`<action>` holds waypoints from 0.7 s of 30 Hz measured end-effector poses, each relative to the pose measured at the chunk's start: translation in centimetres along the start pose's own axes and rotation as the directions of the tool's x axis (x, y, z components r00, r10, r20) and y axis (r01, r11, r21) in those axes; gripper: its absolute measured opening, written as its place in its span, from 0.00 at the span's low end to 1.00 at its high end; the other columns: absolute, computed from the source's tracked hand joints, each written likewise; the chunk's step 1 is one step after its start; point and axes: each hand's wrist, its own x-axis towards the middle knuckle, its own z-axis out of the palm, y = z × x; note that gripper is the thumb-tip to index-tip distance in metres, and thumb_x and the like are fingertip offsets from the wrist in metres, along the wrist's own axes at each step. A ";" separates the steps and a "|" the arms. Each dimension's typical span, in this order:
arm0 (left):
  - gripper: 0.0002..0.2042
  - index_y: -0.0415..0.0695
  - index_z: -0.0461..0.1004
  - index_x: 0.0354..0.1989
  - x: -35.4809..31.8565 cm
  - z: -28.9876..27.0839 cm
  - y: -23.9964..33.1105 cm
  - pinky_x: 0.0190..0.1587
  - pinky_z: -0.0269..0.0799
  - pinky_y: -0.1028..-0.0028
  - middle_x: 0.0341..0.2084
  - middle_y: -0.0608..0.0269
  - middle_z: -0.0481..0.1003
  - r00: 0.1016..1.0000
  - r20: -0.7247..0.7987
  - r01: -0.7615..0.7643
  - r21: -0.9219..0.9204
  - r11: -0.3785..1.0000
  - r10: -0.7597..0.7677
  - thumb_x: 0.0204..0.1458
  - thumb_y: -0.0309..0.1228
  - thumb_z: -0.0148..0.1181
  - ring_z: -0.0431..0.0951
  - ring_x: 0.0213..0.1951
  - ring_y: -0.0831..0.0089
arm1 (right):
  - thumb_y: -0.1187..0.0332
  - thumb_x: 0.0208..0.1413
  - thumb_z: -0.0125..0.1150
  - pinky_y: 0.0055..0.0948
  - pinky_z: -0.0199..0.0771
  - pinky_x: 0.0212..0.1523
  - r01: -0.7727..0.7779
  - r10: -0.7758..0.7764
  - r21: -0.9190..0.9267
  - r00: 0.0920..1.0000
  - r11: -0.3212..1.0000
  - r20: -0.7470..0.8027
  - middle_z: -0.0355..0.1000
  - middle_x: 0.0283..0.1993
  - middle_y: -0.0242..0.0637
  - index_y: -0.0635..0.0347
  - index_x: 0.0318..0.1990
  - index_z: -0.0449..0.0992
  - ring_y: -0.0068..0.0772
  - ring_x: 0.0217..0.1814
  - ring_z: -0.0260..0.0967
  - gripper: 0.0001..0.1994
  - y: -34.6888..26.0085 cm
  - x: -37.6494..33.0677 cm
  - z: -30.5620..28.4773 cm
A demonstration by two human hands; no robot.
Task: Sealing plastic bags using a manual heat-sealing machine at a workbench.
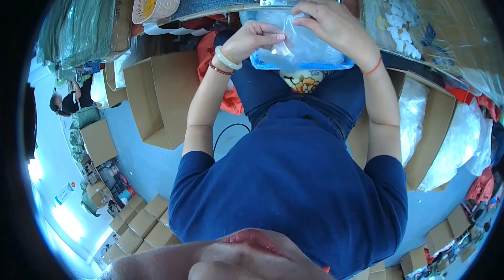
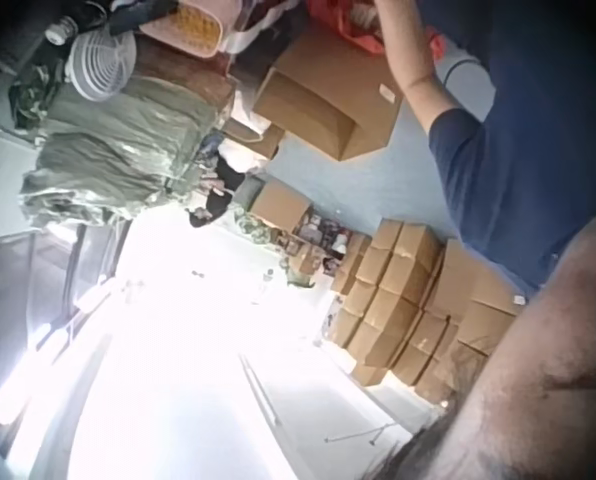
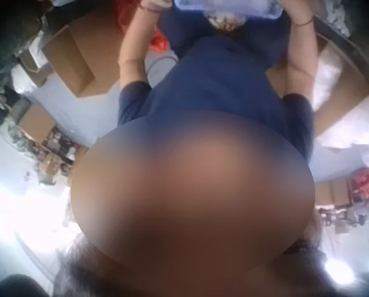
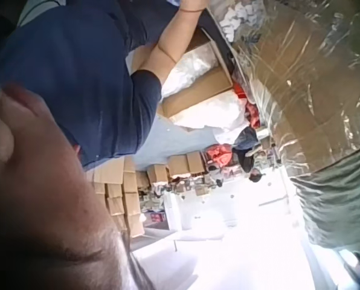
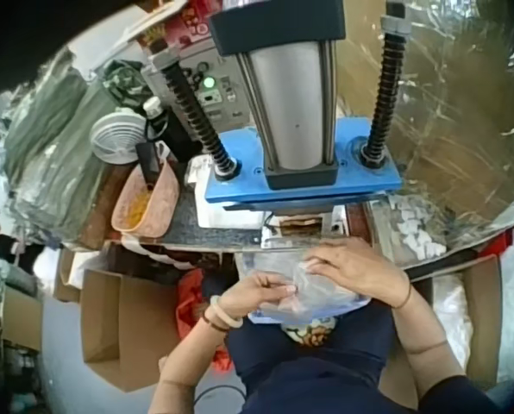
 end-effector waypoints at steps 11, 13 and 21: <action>0.12 0.34 0.80 0.42 2.2 -0.2 -1.4 0.46 0.76 0.77 0.36 0.58 0.81 0.959 -0.247 -0.111 0.121 0.986 0.138 0.54 0.30 0.65 0.81 0.39 0.74 | 0.61 0.56 0.66 0.20 0.69 0.39 -0.158 0.265 0.360 0.926 0.919 -0.269 0.76 0.36 0.30 0.54 0.47 0.80 0.19 0.37 0.69 0.13 2.3 -1.0 0.3; 0.12 0.34 0.80 0.42 2.0 0.1 -1.2 0.46 0.76 0.77 0.36 0.58 0.81 0.952 -0.275 -0.090 0.161 0.983 0.132 0.54 0.30 0.65 0.81 0.39 0.74 | 0.61 0.56 0.66 0.22 0.70 0.39 -0.227 0.327 0.356 0.911 0.906 -0.252 0.76 0.37 0.31 0.55 0.47 0.80 0.20 0.37 0.69 0.13 1.8 -0.6 0.9; 0.12 0.35 0.80 0.43 1.1 0.1 -0.4 0.44 0.77 0.76 0.34 0.57 0.81 0.990 -0.103 -0.078 0.173 0.982 0.096 0.55 0.31 0.64 0.82 0.38 0.73 | 0.63 0.57 0.64 0.28 0.71 0.43 -0.035 0.031 0.012 0.969 0.999 0.244 0.76 0.41 0.40 0.59 0.47 0.77 0.30 0.39 0.71 0.14 3.0 0.5 -1.0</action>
